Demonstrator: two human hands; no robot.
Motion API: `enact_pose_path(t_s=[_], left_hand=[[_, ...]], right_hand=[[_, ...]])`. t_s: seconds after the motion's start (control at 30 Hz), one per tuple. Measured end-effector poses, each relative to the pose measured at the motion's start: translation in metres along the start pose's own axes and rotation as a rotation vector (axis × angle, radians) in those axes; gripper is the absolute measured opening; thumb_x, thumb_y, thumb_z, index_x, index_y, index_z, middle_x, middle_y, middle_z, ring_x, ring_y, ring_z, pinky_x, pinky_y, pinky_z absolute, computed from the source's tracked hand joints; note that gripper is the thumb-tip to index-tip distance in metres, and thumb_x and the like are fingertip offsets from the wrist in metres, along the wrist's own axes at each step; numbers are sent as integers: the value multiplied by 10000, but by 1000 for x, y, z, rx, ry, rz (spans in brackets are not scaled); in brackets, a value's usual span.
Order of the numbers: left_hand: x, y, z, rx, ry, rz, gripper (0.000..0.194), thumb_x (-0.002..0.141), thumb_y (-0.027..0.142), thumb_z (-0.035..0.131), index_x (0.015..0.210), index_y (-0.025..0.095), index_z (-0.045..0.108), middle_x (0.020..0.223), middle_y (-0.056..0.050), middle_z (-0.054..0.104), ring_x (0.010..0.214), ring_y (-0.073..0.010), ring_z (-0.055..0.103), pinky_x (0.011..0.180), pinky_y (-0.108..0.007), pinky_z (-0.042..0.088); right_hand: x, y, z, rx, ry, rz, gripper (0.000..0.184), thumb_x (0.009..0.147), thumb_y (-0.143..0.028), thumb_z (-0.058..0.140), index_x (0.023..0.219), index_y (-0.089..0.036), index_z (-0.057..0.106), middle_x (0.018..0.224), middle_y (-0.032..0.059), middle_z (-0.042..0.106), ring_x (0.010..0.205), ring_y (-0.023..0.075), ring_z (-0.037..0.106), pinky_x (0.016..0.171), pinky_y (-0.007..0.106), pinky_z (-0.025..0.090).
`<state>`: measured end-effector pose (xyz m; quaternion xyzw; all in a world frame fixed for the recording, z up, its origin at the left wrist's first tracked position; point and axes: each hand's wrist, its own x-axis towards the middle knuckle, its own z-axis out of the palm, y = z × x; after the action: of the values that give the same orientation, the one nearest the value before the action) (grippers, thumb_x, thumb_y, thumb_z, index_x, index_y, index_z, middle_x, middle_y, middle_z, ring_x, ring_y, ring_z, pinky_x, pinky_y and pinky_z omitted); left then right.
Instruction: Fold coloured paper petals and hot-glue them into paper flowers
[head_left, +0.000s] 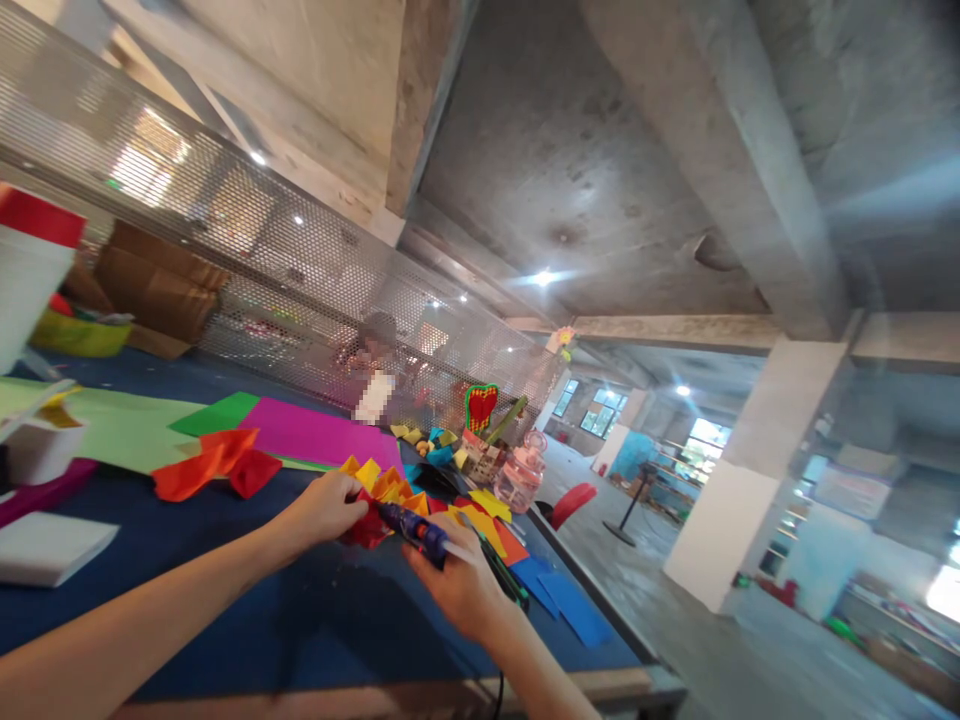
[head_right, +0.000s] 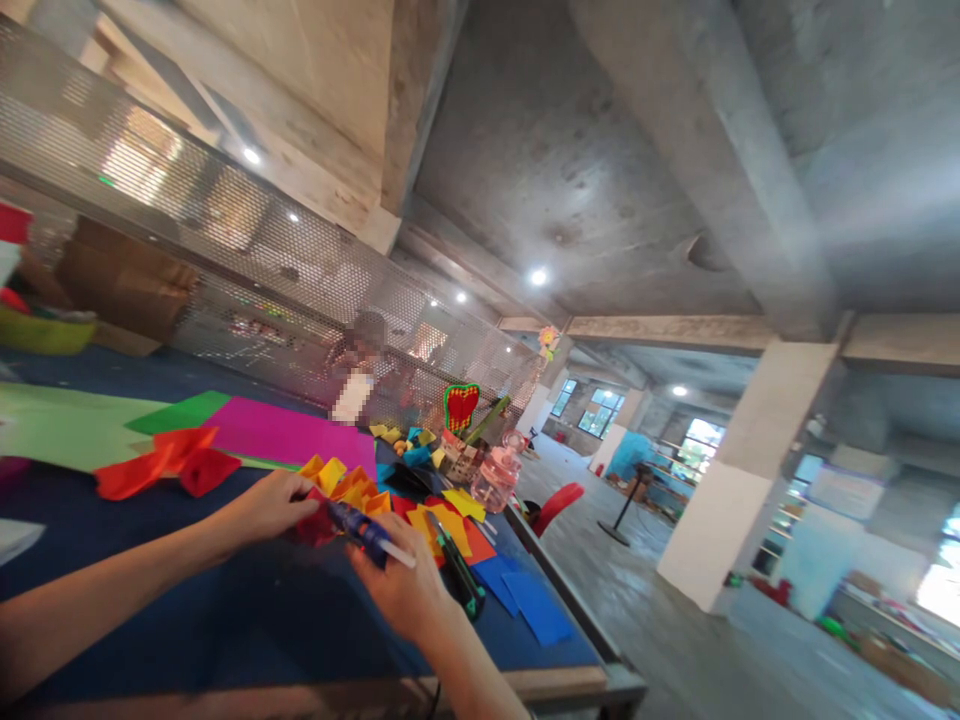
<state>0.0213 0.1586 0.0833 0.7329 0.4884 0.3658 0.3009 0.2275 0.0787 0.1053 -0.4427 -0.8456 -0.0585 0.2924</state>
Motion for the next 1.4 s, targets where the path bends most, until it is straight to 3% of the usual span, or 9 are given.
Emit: enact_pose_path(t_s=[0.2, 0.6, 1.03, 1.4], left_hand=[[1, -2, -1, -73, -77, 0, 185, 618, 266, 447, 559, 169, 593, 550, -20, 633, 569, -180, 615, 519, -220, 392], [1, -2, -3, 0, -50, 27, 212, 643, 273, 437, 558, 169, 601, 568, -21, 643, 582, -169, 604, 519, -214, 361], [2, -4, -3, 12, -42, 17, 179, 634, 285, 449, 528, 176, 544, 541, -10, 610, 581, -166, 587, 517, -211, 340], [2, -3, -3, 69, -12, 23, 170, 630, 283, 434, 500, 182, 475, 491, 13, 487, 523, -141, 498, 501, -222, 269]], right_hand=[[-1, 2, 1, -33, -21, 5, 178, 875, -326, 548, 986, -209, 623, 925, 28, 644, 840, 167, 579, 767, 261, 442], [-3, -3, -5, -25, -75, 31, 246, 897, -323, 518, 1103, -229, 614, 987, 37, 655, 916, 183, 594, 815, 267, 448], [-5, 2, -1, -40, -47, 29, 252, 889, -334, 531, 1094, -216, 617, 992, 43, 660, 916, 187, 599, 826, 266, 450], [-7, 1, -2, -55, -75, 88, 220, 880, -344, 542, 1038, -213, 623, 1001, 51, 657, 922, 204, 604, 834, 302, 450]])
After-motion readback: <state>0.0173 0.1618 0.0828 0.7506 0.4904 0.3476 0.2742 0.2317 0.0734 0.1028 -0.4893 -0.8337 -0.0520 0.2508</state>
